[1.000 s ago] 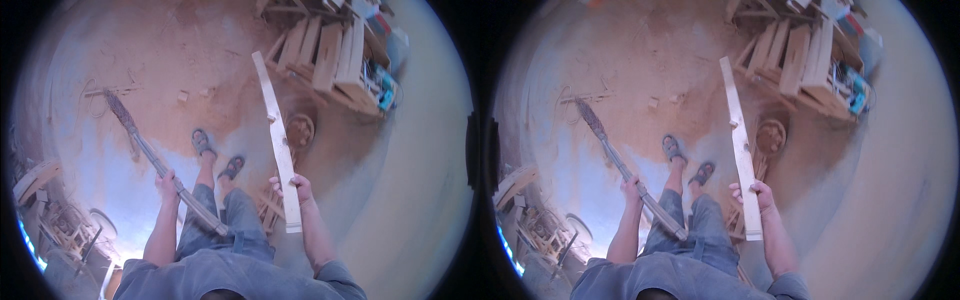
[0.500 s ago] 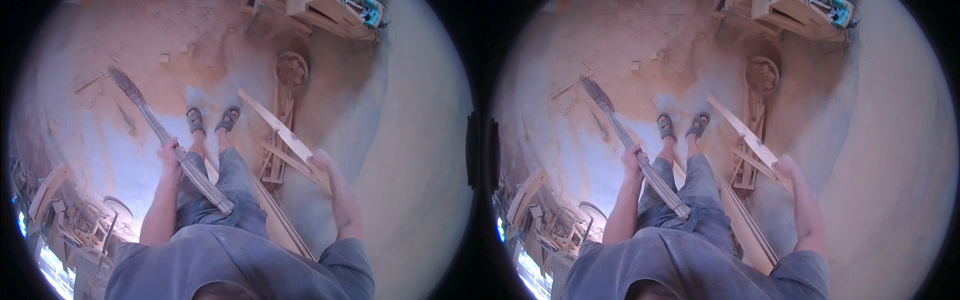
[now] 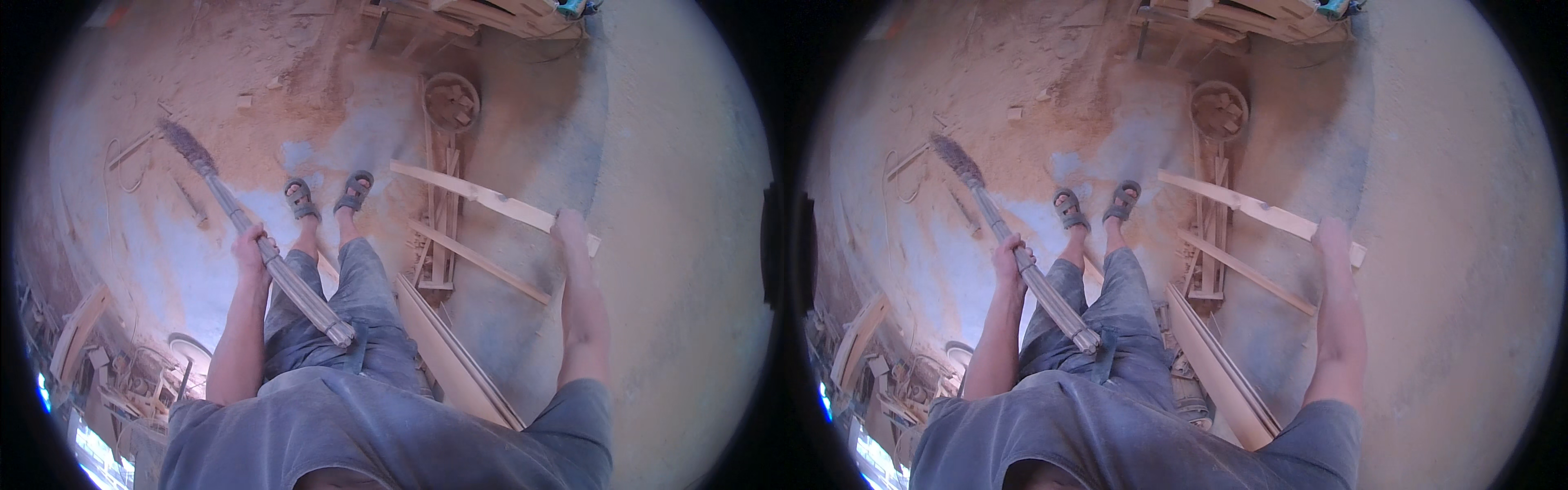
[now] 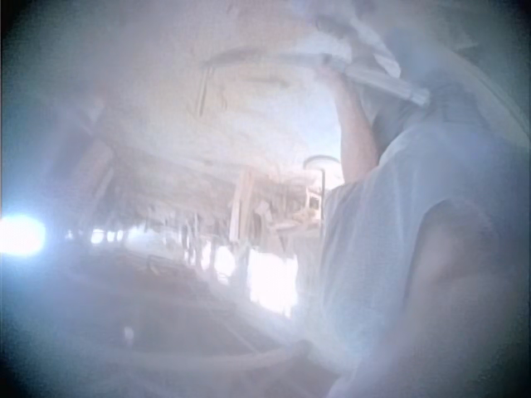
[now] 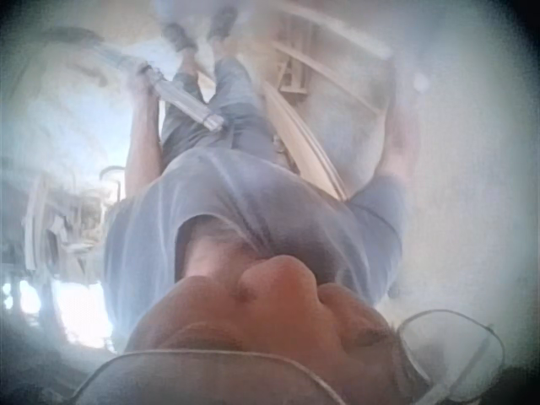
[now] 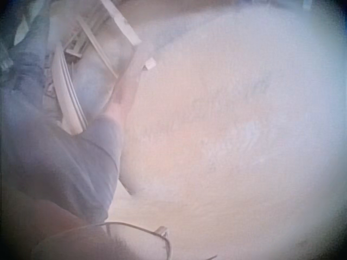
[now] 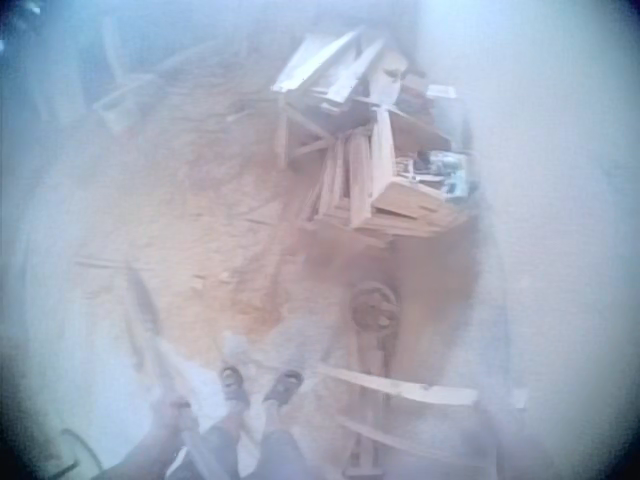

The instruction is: The person sweeps sawdust and small wood scraps into piles using a broom and picks up debris by hand.

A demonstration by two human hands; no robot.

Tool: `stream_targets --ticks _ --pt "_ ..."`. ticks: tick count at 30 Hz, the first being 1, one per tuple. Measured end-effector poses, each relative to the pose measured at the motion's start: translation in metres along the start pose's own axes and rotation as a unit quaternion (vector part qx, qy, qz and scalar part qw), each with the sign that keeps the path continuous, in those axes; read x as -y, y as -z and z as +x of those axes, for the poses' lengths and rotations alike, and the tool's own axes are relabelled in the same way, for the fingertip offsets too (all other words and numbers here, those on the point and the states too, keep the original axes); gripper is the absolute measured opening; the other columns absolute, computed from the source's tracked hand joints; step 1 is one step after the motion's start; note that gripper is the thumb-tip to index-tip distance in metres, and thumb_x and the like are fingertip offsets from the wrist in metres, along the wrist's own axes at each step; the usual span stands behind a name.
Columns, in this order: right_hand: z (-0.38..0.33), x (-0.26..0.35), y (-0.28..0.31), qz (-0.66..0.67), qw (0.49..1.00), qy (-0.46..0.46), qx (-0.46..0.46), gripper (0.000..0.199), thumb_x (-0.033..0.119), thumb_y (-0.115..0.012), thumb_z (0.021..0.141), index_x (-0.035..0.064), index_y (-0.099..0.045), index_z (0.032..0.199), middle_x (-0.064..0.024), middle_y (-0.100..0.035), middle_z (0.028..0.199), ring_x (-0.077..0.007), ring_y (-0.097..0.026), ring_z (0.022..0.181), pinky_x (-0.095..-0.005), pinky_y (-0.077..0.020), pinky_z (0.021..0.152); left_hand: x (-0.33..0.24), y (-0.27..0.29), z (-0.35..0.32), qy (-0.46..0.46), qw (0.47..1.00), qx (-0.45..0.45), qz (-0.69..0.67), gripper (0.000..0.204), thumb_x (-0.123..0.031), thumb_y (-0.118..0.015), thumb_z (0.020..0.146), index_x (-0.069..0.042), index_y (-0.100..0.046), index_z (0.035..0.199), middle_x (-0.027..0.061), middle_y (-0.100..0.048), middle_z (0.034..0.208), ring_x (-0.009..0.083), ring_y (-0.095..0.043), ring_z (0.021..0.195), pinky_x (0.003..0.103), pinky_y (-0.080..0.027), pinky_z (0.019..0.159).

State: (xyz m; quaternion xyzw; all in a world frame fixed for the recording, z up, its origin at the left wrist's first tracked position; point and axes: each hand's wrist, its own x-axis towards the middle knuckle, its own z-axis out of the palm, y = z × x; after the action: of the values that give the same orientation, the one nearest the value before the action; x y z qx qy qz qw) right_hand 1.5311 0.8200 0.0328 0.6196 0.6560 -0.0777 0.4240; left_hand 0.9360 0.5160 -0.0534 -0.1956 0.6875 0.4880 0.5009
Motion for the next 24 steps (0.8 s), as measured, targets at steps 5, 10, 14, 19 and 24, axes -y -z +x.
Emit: stream_targets --ticks 5,10,14,19,24 --pt "-0.063 0.108 0.007 0.283 0.940 0.134 -0.132 0.036 0.013 -0.067 0.081 -0.0018 -0.064 0.114 -0.0194 -0.067 0.102 -0.0346 -0.064 0.098 -0.0444 -0.0506 0.091 0.035 -0.014 0.009 -0.011 0.994 -0.067 0.086 0.017 -0.022 -0.064 0.084 -0.006 -0.059 0.082 0.0058 -0.055 0.064 0.0198 -0.057 0.053 0.036 -0.047 0.052" --pt "-0.160 0.278 -0.017 0.648 0.622 0.216 0.382 0.081 0.016 -0.077 0.083 0.0087 -0.036 0.153 -0.0072 -0.064 0.101 -0.0151 -0.063 0.090 -0.0298 -0.0527 0.078 0.069 -0.101 -0.019 -0.115 0.979 -0.057 0.158 0.026 -0.015 -0.066 0.082 0.002 -0.059 0.101 0.0106 -0.064 0.080 0.0207 -0.063 0.067 0.035 -0.051 0.059" --pt "-0.216 0.347 0.001 0.735 0.488 0.149 0.447 0.097 0.003 -0.068 0.079 0.0153 -0.017 0.160 -0.0138 -0.064 0.101 -0.0192 -0.065 0.072 -0.0332 -0.0552 0.061 0.099 -0.091 0.008 -0.120 0.953 0.015 0.278 0.050 -0.029 -0.069 0.084 0.007 -0.055 0.116 0.0190 -0.067 0.101 0.0236 -0.065 0.085 0.039 -0.052 0.079" --pt "-0.164 0.363 -0.008 0.770 0.548 0.012 0.326 0.091 0.000 -0.064 0.076 0.0140 -0.023 0.156 -0.0112 -0.060 0.084 -0.0208 -0.062 0.058 -0.0354 -0.0528 0.048 0.081 -0.083 0.029 -0.123 0.870 0.230 0.418 0.058 -0.027 -0.064 0.090 0.005 -0.050 0.136 0.0127 -0.067 0.090 0.0195 -0.065 0.080 0.034 -0.052 0.075" --pt "-0.034 0.461 -0.050 0.777 0.567 -0.029 0.271 0.068 -0.001 -0.059 0.074 0.0122 -0.038 0.137 -0.0112 -0.056 0.078 -0.0230 -0.059 0.054 -0.0367 -0.0506 0.044 0.040 0.003 0.058 -0.082 0.887 0.158 0.426 0.061 -0.027 -0.063 0.092 0.004 -0.047 0.142 0.0090 -0.067 0.085 0.0159 -0.066 0.076 0.031 -0.053 0.072"
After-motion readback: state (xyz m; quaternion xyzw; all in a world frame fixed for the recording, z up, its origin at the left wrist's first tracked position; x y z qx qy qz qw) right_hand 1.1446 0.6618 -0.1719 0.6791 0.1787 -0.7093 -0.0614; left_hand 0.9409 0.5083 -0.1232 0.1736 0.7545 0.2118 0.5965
